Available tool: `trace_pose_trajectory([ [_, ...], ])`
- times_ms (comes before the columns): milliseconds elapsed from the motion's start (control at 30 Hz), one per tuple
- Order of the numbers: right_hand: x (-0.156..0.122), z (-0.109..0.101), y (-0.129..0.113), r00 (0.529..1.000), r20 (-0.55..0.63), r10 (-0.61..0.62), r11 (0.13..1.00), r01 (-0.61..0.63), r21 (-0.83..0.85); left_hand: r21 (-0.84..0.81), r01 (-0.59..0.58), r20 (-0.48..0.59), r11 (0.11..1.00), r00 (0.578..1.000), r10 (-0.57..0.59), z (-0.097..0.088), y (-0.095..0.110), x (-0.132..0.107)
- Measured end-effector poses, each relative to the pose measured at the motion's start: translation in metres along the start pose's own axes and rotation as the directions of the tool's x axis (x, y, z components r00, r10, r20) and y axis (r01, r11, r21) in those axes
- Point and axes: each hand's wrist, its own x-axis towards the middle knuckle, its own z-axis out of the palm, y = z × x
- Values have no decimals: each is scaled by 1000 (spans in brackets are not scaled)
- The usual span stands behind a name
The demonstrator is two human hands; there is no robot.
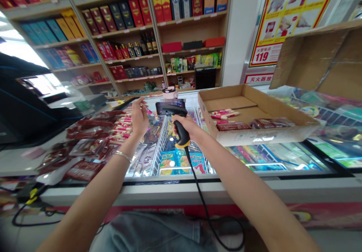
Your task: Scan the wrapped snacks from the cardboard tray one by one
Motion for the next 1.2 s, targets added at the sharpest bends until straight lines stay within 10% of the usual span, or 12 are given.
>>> trace_pose_trajectory([
  [200, -68, -18, -63, 966, -98, -239, 971, 238, -18, -22, 14, 27, 1000, 1000, -13, -1, 13, 4],
  [467, -157, -145, -111, 721, -604, -340, 928, 361, -92, -264, 181, 59, 947, 983, -171, 5, 70, 3],
  [633, -181, -184, -97, 645, -723, -248, 956, 285, -73, -439, 164, 230, 883, 971, -66, 46, 119, -7],
  [833, -193, -180, -93, 608, -743, -280, 957, 235, -168, -451, 169, 324, 877, 946, -15, 114, 155, -9],
  [967, -192, -162, -99, 688, -662, -298, 954, 234, -187, -340, 172, 284, 925, 956, -74, 106, 132, 5],
  [1200, -152, -98, -98, 855, -417, -307, 952, 277, -133, 325, 132, 216, 936, 954, -209, 20, 16, 4],
])
